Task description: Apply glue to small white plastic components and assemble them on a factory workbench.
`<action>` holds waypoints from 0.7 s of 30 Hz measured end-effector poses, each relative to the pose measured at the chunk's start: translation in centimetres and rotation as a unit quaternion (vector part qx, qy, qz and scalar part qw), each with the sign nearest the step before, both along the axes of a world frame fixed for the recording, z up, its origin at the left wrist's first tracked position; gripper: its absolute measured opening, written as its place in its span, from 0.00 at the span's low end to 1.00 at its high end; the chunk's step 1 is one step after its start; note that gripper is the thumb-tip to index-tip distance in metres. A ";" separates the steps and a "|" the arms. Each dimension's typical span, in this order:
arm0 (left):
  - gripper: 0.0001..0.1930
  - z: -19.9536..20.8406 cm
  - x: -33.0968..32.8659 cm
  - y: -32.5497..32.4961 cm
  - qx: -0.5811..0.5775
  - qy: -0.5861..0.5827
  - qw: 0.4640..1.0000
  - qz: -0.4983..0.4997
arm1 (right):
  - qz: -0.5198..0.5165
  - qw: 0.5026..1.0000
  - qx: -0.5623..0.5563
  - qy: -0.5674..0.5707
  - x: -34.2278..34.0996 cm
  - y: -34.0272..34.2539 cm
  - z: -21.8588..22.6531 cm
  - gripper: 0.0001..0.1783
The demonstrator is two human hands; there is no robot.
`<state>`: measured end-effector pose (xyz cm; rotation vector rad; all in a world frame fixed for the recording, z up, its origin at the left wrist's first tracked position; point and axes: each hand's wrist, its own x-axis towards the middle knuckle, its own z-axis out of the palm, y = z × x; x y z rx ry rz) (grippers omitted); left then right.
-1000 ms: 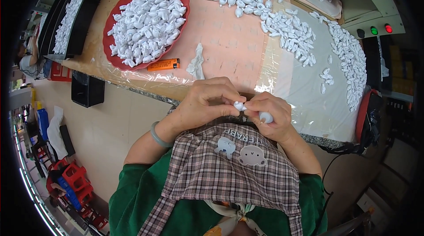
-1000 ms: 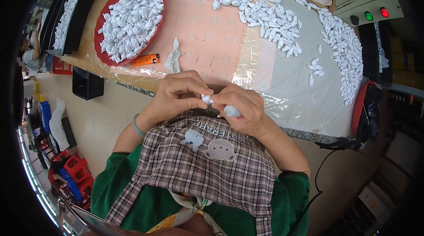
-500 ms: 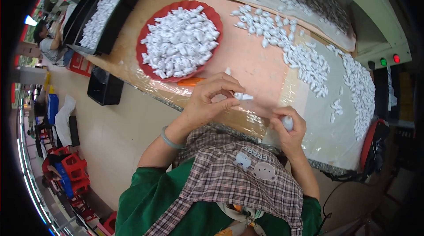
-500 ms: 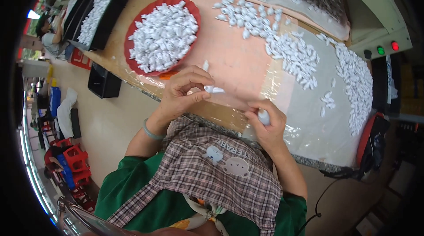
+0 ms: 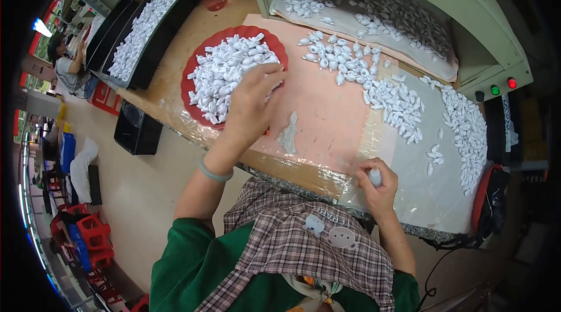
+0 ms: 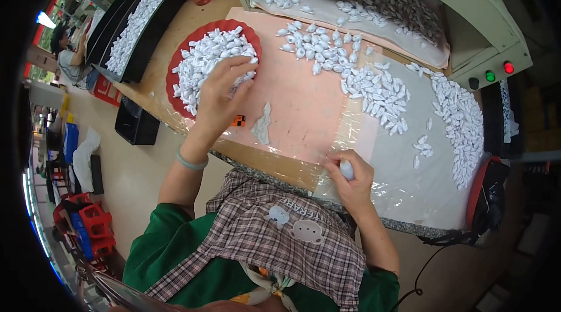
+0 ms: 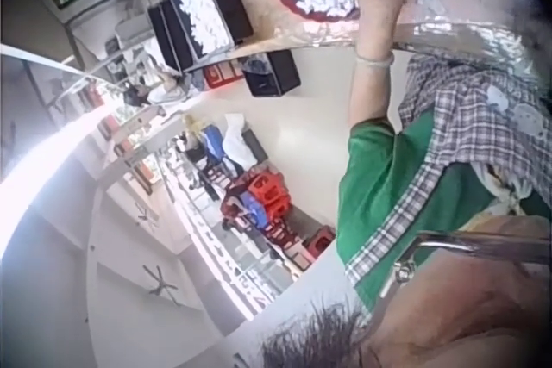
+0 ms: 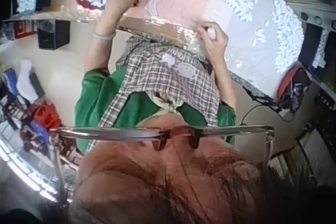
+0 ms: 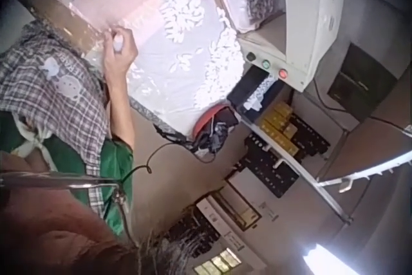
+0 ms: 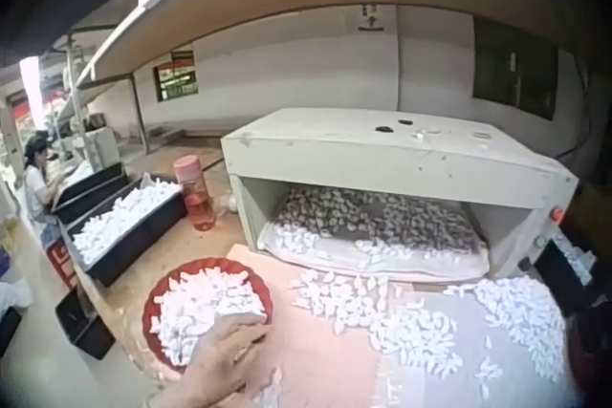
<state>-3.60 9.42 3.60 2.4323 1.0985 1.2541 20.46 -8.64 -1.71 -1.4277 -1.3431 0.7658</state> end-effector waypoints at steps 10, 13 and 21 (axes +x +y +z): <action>0.10 -4.9 10.6 3.0 -0.106 0.067 0.992 -0.023 | 0.007 1.000 -0.026 0.004 -0.2 -0.2 -0.4 0.10; 0.13 -4.8 11.9 3.4 -0.110 0.099 0.989 0.001 | 0.007 1.000 -0.026 -0.007 -0.1 -0.5 -0.4 0.11; 0.16 -3.8 10.4 2.6 -0.180 0.068 0.980 -0.045 | 0.003 0.999 -0.033 0.015 0.5 -0.5 -0.5 0.12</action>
